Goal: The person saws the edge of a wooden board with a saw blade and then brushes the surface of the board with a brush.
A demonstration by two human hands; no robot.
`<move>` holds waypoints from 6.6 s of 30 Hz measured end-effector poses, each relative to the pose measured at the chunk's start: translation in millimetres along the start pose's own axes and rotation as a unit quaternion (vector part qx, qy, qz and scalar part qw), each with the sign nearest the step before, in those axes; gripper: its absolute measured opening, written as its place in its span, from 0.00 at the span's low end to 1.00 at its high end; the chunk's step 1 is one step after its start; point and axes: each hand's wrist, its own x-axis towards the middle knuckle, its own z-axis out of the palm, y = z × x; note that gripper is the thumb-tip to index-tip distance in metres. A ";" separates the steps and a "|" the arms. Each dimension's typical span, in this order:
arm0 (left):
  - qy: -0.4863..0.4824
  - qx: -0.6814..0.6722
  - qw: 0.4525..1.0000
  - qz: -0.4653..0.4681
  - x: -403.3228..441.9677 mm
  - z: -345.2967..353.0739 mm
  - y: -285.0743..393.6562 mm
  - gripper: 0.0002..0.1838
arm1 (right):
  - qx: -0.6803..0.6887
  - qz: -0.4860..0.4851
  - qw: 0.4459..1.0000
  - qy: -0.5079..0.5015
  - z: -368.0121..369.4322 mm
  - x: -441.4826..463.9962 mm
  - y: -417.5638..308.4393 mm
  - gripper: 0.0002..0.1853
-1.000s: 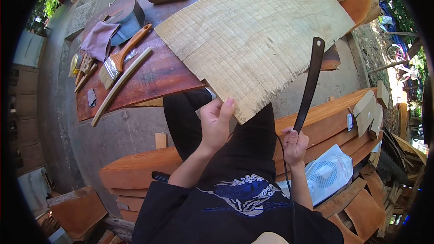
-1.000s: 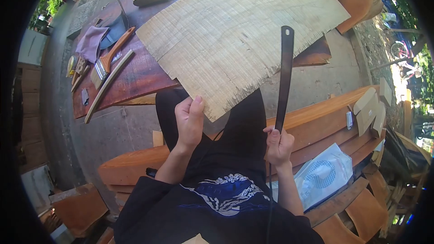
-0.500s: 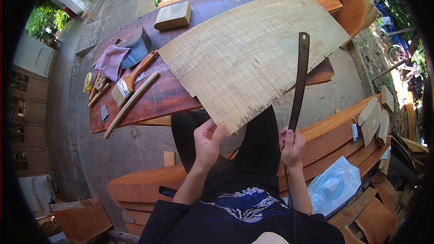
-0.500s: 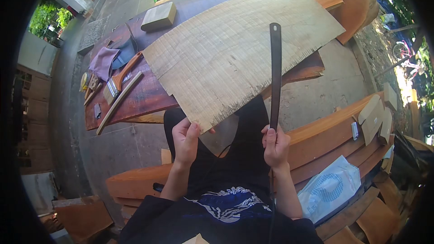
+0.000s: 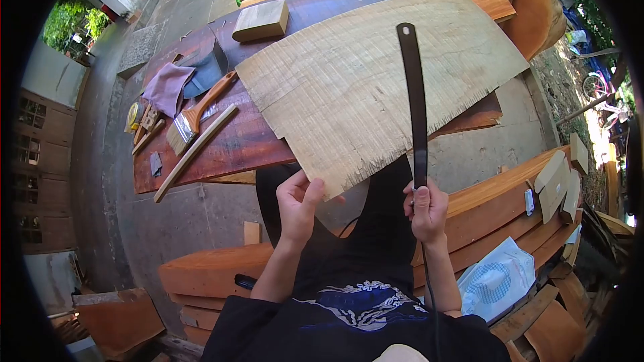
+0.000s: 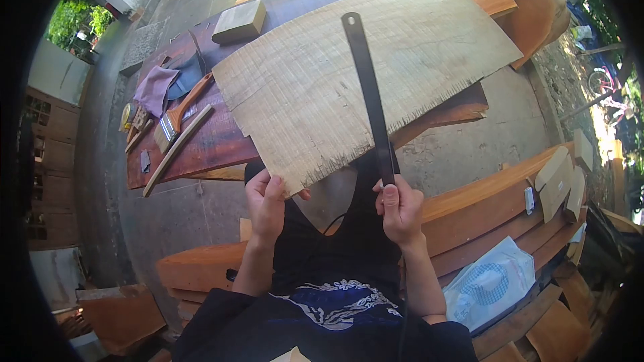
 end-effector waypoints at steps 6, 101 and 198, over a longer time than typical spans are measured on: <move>-0.034 -0.024 0.999 -0.032 7.7 5.6 5.9 0.19 | -0.007 0.010 0.999 -0.045 10.2 6.2 -5.6 0.22; -0.274 0.191 0.941 0.045 10.2 87.6 34.2 0.13 | 0.027 0.059 0.982 0.180 -21.2 -7.9 -5.2 0.18; -0.084 -0.068 0.983 -0.146 59.8 132.7 -46.2 0.24 | -0.335 -0.025 0.927 0.168 -25.1 32.8 -8.0 0.11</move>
